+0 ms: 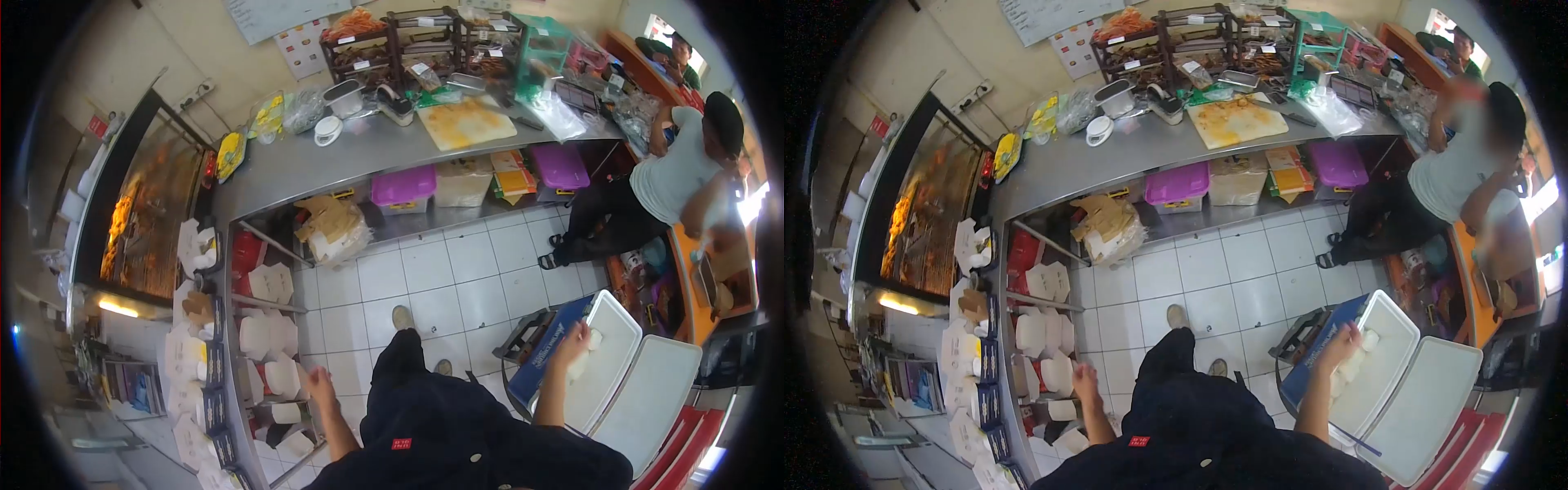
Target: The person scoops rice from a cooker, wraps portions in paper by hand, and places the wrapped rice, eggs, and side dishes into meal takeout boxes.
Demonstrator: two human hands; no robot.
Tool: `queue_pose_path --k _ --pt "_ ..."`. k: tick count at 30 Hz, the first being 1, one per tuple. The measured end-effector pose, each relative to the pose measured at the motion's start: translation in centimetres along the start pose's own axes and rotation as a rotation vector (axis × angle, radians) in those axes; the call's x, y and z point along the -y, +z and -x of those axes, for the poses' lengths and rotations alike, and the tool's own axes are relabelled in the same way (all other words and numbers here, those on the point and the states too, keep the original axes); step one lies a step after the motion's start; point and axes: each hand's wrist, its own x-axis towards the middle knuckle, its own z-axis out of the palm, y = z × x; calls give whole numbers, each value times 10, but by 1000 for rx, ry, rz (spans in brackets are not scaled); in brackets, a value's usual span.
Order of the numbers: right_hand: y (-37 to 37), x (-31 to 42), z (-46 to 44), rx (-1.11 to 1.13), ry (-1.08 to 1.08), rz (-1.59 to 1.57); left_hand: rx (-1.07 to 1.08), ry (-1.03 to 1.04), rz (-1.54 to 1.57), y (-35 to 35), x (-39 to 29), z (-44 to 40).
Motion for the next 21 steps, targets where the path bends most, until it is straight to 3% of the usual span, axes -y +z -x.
queue_pose_path --k 1,2,4,6,8,11,14,16,18,21 --pt "42 43 14 131 -56 -23 -68 -136 10 21 0 19" --pt "80 19 2 256 5 -113 -35 -249 86 50 -16 41" --pt "160 40 -3 500 41 -269 202 -249 4 101 -45 56" --pt "229 65 -15 734 -29 -153 390 -191 -135 152 -80 43" --pt "291 95 -30 836 -206 60 558 -143 -203 209 -98 17" --pt "371 115 -79 931 -315 74 745 -100 -226 313 -134 -40" --pt "433 131 -160 882 -587 278 870 185 -287 440 -169 -94" --pt "482 139 -230 721 -935 461 892 338 -240 535 -215 -112" --pt "524 157 -292 601 -1032 600 847 348 -196 615 -239 -132" --pt "574 179 -369 582 -1014 755 658 323 -238 716 -244 -166"
